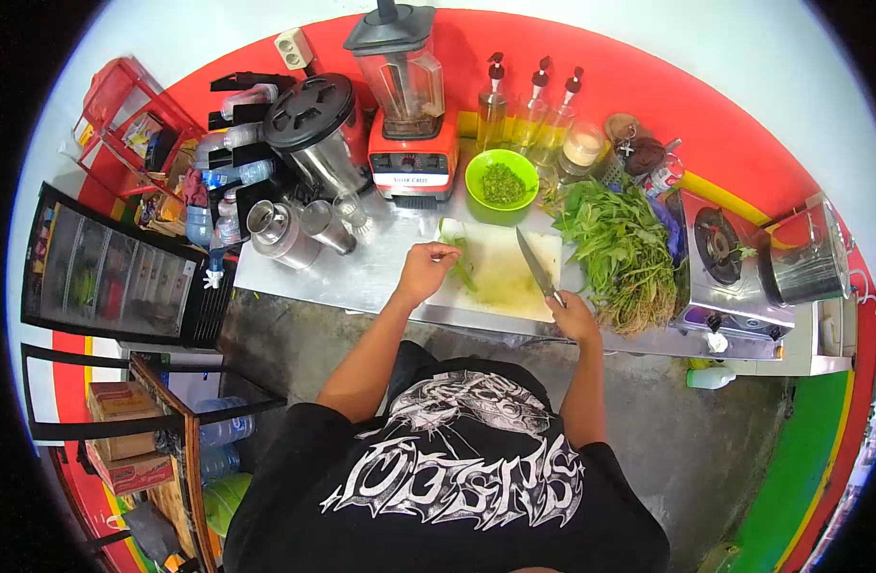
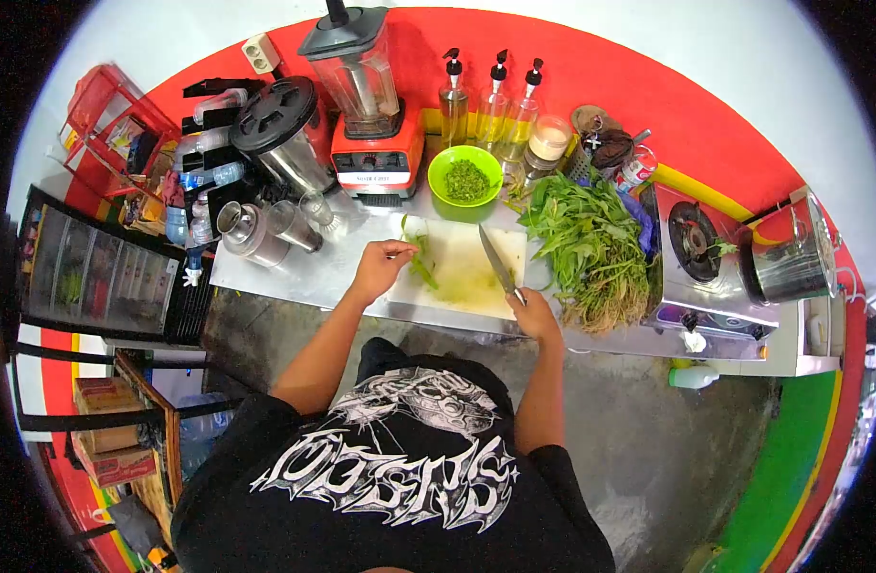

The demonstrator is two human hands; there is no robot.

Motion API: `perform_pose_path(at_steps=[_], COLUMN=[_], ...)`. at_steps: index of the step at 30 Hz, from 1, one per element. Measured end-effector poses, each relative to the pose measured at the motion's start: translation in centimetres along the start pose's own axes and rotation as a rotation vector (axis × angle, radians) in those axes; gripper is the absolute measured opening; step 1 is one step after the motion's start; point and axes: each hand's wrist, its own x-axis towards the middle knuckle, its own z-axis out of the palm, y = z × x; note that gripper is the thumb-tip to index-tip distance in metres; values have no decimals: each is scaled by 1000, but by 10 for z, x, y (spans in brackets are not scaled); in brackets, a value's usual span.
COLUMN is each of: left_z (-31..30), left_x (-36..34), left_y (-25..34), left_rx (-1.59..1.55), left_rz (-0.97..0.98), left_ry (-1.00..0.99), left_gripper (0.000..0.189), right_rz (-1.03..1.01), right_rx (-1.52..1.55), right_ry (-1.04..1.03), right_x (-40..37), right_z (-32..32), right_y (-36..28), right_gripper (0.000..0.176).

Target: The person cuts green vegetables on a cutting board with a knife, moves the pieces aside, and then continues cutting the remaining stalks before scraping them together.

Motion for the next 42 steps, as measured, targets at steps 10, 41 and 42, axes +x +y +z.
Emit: perform_pose_path(at_steps=[10,41,42], left_z=[27,85,81], left_x=[16,-32,-32], left_y=[28,-30,-32], left_rx=[-184,664,663], left_rz=[-37,161,174], left_ry=[-462,-99,-103], left_gripper=[26,9,9], right_rz=[107,9,3], right_rx=[135,65,88], right_ry=[-84,36,37], right_x=[24,-47,-45], right_z=[0,31,35], right_y=[2,7,11], right_gripper=[31,34,34])
